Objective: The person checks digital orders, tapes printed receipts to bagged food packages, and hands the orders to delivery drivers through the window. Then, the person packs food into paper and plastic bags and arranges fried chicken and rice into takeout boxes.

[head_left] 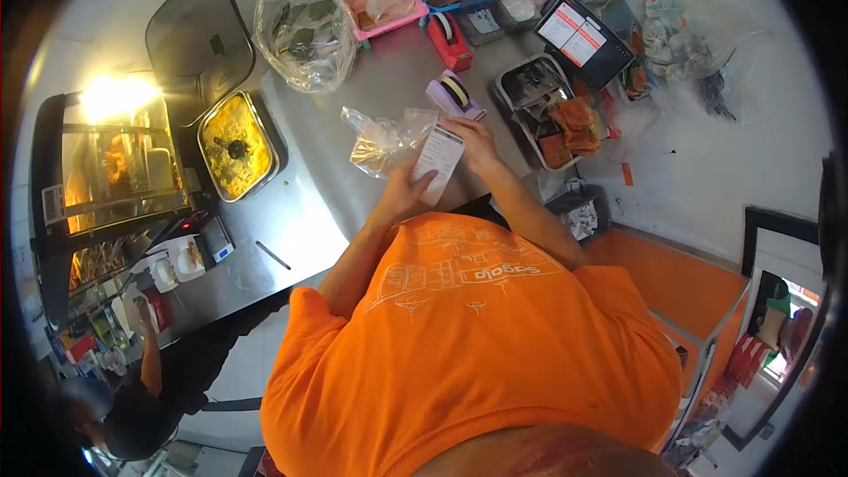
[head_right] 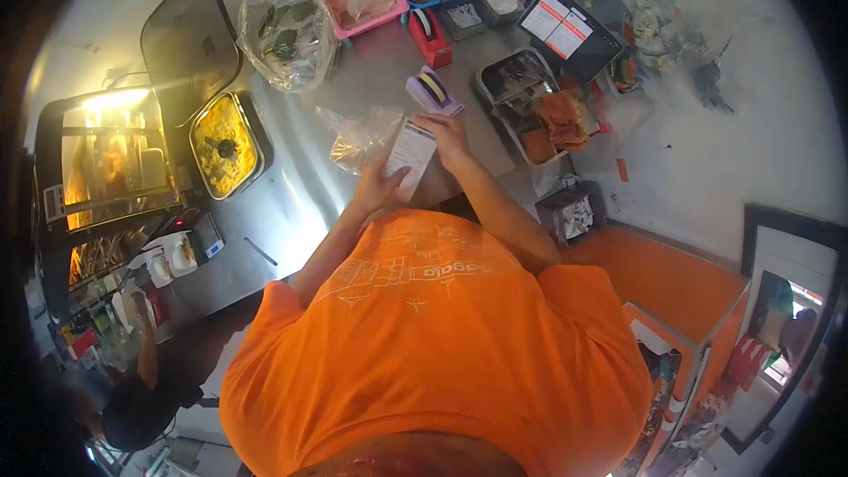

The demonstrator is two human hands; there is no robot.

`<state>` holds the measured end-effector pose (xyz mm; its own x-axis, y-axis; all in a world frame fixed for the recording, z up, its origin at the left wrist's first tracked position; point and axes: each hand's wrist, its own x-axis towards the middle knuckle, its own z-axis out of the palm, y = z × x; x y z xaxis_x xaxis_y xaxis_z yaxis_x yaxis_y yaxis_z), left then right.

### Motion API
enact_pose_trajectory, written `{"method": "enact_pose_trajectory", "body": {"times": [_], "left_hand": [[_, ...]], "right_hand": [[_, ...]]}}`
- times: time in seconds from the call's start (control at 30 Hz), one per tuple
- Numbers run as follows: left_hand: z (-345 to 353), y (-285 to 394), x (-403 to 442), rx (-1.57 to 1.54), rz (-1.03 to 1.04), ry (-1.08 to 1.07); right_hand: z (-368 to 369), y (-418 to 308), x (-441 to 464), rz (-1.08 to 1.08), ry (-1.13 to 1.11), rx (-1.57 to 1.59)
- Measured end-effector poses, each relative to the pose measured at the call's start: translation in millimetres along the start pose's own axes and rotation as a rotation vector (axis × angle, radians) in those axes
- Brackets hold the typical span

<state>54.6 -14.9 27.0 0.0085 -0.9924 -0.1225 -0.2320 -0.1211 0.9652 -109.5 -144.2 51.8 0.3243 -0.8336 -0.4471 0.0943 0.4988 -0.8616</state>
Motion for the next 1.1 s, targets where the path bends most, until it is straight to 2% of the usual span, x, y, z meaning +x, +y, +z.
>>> {"method": "enact_pose_trajectory", "body": {"times": [0.07,0.13,0.17,0.23,0.3,0.4,0.5,0.6,0.67,0.73,0.8,0.9,1.0,1.1], "left_hand": [[-10,-13,-15,0.012,-0.168,0.030],[-19,-12,-23,0.038,-0.277,0.072],[-21,-15,-25,0.074,-0.241,0.077],[-21,-30,-27,0.143,-0.163,0.090],[-19,-47,-30,0.039,-0.216,0.105],[-15,-63,-37,-0.093,-0.277,0.094],[-7,-84,-38,-0.269,-0.258,0.107],[7,-88,-40,-0.518,-0.236,0.127],[15,-89,-31,-0.649,-0.290,0.104],[23,-103,-26,-0.730,-0.426,0.048],[33,-103,-20,-0.777,-0.494,0.006],[39,-91,-12,-0.737,-0.542,-0.023],[34,-80,-12,-0.675,-0.532,-0.057],[35,-98,-12,-0.668,-0.526,-0.073]], "right_hand": [[18,23,17,-0.062,0.127,-0.151],[15,62,36,-0.298,0.212,-0.692],[10,96,56,-0.421,0.255,-0.963],[-6,172,106,-0.328,0.364,-0.871],[-2,182,107,-0.194,0.480,-0.770],[-9,125,68,-0.389,0.002,-0.782],[-1,115,58,0.095,0.037,-0.932],[4,80,6,-0.476,0.014,-0.925],[1,30,-17,-0.984,0.252,-1.005],[-11,-2,-2,-0.946,0.617,-1.079],[-56,8,58,-0.266,0.448,-1.037],[-90,-15,78,0.285,-0.044,-0.468],[-133,12,80,0.175,-0.204,0.189],[-150,43,64,0.066,-0.043,0.080]]}}
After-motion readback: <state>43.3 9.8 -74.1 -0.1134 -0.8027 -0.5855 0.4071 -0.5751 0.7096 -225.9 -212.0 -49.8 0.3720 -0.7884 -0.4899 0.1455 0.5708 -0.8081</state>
